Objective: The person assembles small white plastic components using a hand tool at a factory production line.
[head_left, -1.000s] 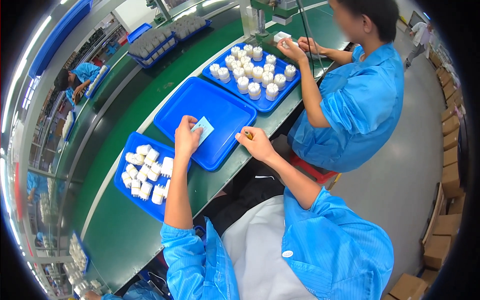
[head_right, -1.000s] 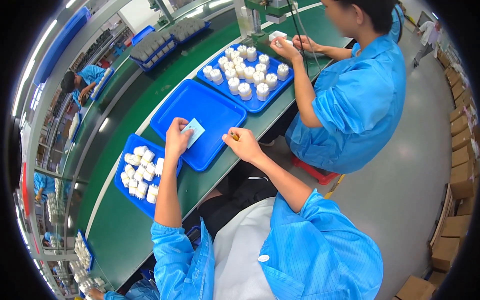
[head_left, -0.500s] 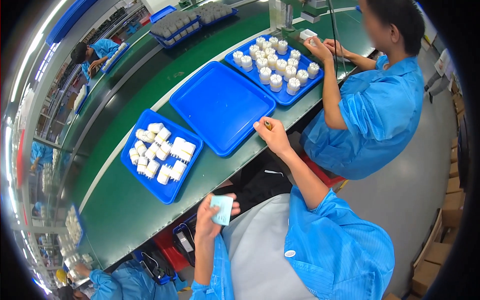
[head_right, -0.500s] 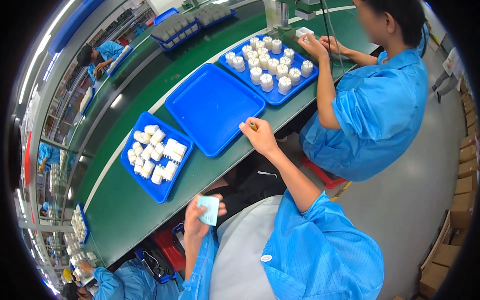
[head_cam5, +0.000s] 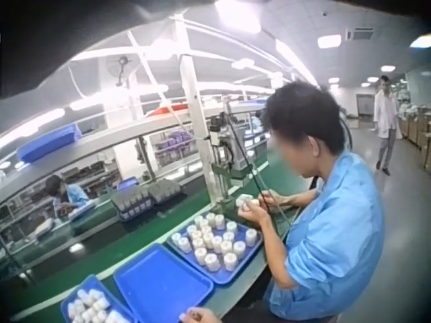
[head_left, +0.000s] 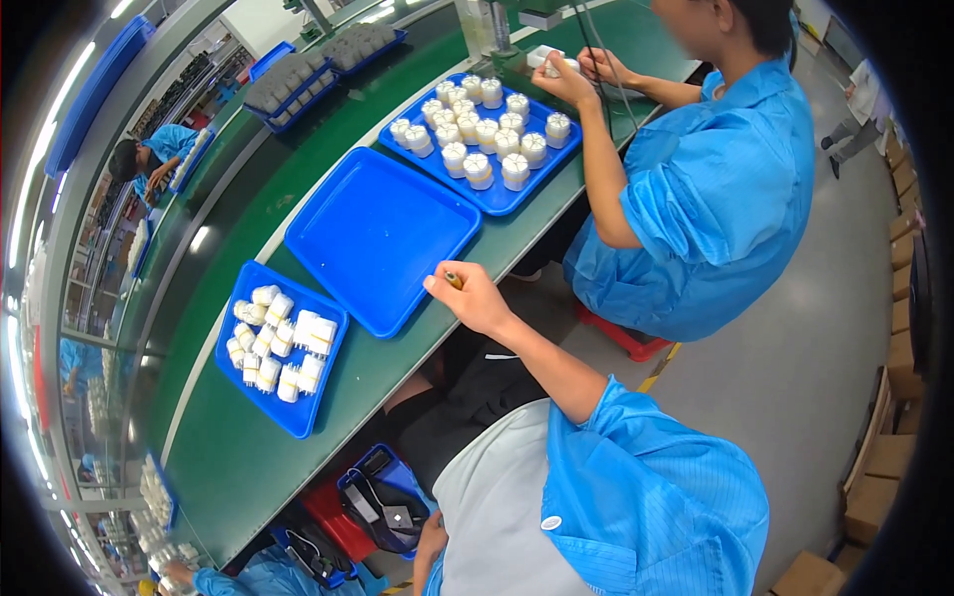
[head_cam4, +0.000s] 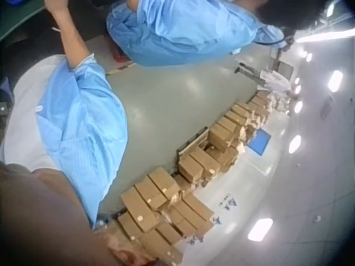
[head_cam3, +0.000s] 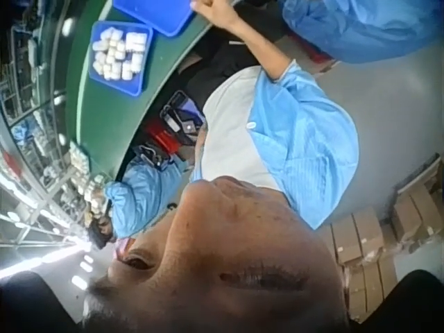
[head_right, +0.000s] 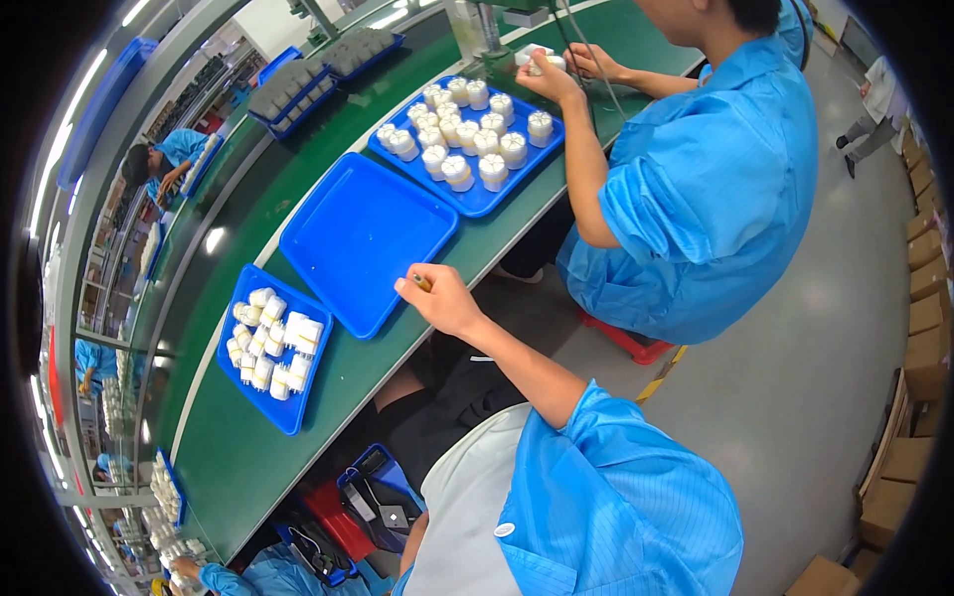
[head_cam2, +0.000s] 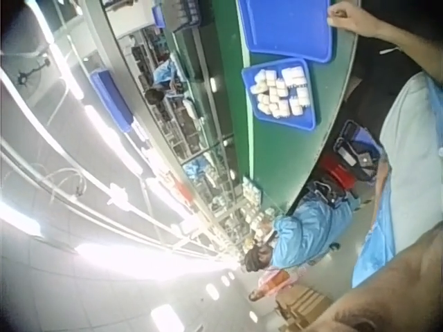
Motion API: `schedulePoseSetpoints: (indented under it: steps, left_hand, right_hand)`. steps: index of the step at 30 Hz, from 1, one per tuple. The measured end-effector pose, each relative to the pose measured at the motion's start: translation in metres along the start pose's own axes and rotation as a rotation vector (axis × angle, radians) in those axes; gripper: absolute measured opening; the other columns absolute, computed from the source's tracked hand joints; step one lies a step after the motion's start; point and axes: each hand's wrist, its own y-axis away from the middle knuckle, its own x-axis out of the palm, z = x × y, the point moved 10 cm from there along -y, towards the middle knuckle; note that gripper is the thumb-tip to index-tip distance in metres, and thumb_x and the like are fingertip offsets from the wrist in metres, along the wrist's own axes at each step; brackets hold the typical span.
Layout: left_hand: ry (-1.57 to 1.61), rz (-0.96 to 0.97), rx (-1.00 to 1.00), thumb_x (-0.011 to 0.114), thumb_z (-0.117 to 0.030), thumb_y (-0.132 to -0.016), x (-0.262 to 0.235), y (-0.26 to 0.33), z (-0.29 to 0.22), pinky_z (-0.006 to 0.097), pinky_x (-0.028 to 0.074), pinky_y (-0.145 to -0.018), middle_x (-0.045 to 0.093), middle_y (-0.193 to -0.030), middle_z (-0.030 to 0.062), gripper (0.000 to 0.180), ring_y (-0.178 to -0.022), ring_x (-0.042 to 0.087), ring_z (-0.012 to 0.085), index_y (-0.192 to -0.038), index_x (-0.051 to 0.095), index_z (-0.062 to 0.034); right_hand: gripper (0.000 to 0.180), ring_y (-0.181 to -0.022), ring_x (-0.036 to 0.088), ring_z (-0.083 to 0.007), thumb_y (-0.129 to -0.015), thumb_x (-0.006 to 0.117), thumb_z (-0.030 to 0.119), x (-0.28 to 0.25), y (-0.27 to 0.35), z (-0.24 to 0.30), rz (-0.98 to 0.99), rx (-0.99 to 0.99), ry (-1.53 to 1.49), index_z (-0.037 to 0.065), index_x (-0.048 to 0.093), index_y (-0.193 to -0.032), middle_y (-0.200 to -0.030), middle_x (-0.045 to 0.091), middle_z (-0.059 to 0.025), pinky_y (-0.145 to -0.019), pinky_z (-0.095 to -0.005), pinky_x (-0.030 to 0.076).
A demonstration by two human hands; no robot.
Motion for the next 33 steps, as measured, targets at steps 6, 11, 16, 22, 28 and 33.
schedulePoseSetpoints:
  steps: [6,11,16,22,28,33]
  left_hand:
    - [0.152,-0.006,0.023,0.056,0.001,-0.085,0.014,-0.006,0.039,0.031,0.052,-0.077,0.069,-0.098,0.0061,0.031,-0.087,0.065,0.0165,-0.115,0.063,-0.0053]
    - [0.276,-0.015,0.040,0.057,0.001,-0.086,-0.006,-0.015,0.064,0.031,0.052,-0.079,0.070,-0.101,0.0060,0.032,-0.089,0.065,0.0163,-0.117,0.063,-0.0054]
    - [0.406,-0.018,0.043,0.059,0.000,-0.086,-0.018,-0.024,0.085,0.031,0.052,-0.081,0.070,-0.103,0.0059,0.033,-0.091,0.066,0.0161,-0.118,0.064,-0.0054]
    - [0.446,0.045,0.024,0.062,-0.004,-0.088,-0.008,-0.022,0.095,0.032,0.051,-0.085,0.070,-0.108,0.0059,0.034,-0.096,0.065,0.0157,-0.123,0.064,-0.0044]
    - [0.442,-0.331,0.256,0.064,-0.002,-0.085,-0.015,-0.022,-0.007,0.033,0.051,-0.086,0.068,-0.112,0.0098,0.036,-0.101,0.064,0.0204,-0.121,0.062,-0.0017]
    - [0.556,-0.188,0.013,0.065,0.000,-0.084,-0.012,-0.037,0.027,0.034,0.052,-0.086,0.068,-0.112,0.0118,0.035,-0.103,0.065,0.0227,-0.119,0.062,-0.0011]
  right_hand:
    - [0.035,-0.058,0.033,-0.0058,-0.093,0.063,0.023,-0.005,-0.002,-0.001,0.002,-0.013,-0.074,0.002,0.050,-0.067,-0.058,0.036,0.0033,-0.050,-0.0294,0.030]
    - [0.035,-0.059,0.031,-0.0028,-0.095,0.062,0.022,-0.008,-0.004,0.001,0.019,-0.046,-0.088,0.006,0.048,-0.067,-0.061,0.036,0.0082,-0.051,-0.0259,0.027]
    - [0.036,-0.060,0.030,-0.0035,-0.095,0.060,0.022,-0.007,-0.003,0.007,0.076,-0.040,-0.155,0.006,0.045,-0.067,-0.061,0.034,0.0070,-0.051,-0.0264,0.027]
    - [0.039,-0.058,0.029,-0.0056,-0.093,0.061,0.021,-0.008,-0.004,0.007,0.089,-0.002,-0.178,0.004,0.041,-0.064,-0.059,0.031,0.0041,-0.050,-0.0290,0.028]
    - [0.039,-0.058,0.030,-0.0054,-0.094,0.061,0.022,-0.009,-0.003,0.007,0.101,0.010,-0.155,0.003,0.043,-0.065,-0.058,0.032,0.0042,-0.049,-0.0293,0.028]
    - [0.037,-0.057,0.030,-0.0048,-0.094,0.062,0.022,-0.005,-0.002,0.005,0.126,0.035,-0.163,0.003,0.046,-0.066,-0.057,0.033,0.0041,-0.049,-0.0287,0.027]
